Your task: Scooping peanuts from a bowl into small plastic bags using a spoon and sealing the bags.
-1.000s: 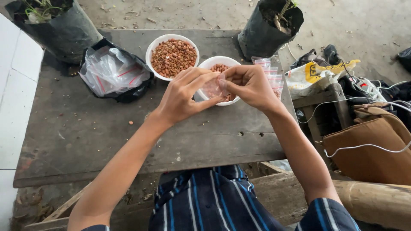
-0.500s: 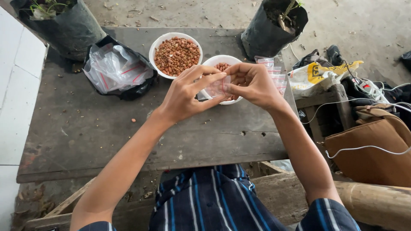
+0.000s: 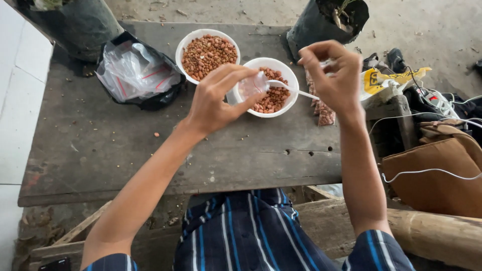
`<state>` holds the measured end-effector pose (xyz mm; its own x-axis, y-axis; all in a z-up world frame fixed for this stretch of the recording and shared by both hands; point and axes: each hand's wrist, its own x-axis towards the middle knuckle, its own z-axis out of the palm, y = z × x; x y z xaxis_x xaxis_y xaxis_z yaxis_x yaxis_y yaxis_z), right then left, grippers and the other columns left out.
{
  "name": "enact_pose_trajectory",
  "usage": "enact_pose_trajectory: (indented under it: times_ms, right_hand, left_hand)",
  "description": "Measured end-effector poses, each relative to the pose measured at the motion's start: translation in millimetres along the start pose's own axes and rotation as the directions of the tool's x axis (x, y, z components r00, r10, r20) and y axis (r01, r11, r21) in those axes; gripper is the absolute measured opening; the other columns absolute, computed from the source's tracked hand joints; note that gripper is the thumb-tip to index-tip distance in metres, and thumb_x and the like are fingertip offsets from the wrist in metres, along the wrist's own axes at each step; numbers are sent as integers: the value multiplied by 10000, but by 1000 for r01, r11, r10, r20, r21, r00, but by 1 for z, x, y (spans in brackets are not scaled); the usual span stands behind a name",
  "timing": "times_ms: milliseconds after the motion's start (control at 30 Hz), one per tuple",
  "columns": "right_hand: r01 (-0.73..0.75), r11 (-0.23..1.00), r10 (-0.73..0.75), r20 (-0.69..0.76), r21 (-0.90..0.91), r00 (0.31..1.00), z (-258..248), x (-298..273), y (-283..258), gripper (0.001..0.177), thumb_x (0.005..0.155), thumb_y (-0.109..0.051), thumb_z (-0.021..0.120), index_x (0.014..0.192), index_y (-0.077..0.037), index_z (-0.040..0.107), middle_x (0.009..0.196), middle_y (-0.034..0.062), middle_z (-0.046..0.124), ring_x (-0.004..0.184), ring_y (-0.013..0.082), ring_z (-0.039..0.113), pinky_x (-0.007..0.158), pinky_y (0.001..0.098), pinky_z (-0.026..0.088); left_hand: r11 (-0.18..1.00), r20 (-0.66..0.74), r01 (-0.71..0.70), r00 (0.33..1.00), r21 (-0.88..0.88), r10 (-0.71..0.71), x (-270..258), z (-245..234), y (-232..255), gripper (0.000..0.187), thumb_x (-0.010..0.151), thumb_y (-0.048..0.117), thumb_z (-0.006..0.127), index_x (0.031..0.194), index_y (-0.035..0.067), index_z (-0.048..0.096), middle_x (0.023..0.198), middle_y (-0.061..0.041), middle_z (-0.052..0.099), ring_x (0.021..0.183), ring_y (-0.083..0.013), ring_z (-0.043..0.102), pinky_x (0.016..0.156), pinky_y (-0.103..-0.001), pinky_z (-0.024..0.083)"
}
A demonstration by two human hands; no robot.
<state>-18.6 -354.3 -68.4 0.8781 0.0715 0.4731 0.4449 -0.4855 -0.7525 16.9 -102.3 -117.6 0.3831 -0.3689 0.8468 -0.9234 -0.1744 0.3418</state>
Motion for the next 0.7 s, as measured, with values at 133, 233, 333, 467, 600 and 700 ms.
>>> enact_pose_trajectory:
  times_ms: [133,233,333,467,600,700]
  right_hand:
    - [120,854,-60,133,-506,989,-22,4,12,237,1077,-237,729,944,-42,739,940,77,742,764,170,615,772,387,490]
    - [-29,873,183,272,-486,945,-26,5,-4,393,989,-455,705,909,-70,718,913,29,741,807,169,617,771,366,470]
    - [-64,838,279,325,-542,903,-28,2,-15,371,872,-492,813,942,-142,712,889,-44,736,794,112,636,784,310,476]
    - [-43,873,244,357,-486,902,-29,-1,-6,282,880,-291,851,1037,-101,713,840,34,768,762,126,705,770,306,530]
    - [73,926,48,306,-371,951,-22,2,5,172,947,-30,761,1118,-15,770,964,116,775,836,162,719,720,280,577]
    - [85,966,-26,232,-246,972,-9,4,15,125,986,-10,781,1103,28,759,994,131,769,759,135,644,604,235,523]
  left_hand:
    - [996,-14,64,998,66,-64,0,0,1,316,1021,263,724,1199,10,659,1115,-132,715,996,-267,708,838,-380,606]
    - [991,-36,103,994,90,-100,-2,3,-1,321,1031,303,695,1172,19,647,1096,-120,703,992,-262,690,809,-370,570]
    - [983,-72,144,988,113,-136,-3,3,0,311,1026,289,700,1175,20,650,1080,-102,689,969,-251,681,806,-363,549]
    - [977,-93,167,983,130,-156,-4,6,-2,309,1006,285,727,1151,20,665,1068,-101,699,976,-257,681,824,-373,549]
    - [980,-91,142,987,136,-131,-5,7,-3,294,1015,270,730,1145,18,656,1044,-100,692,943,-249,672,792,-364,544]
    - [981,-82,137,989,139,-126,-4,9,-2,291,1013,252,740,1149,12,647,1042,-110,685,940,-258,667,789,-369,541]
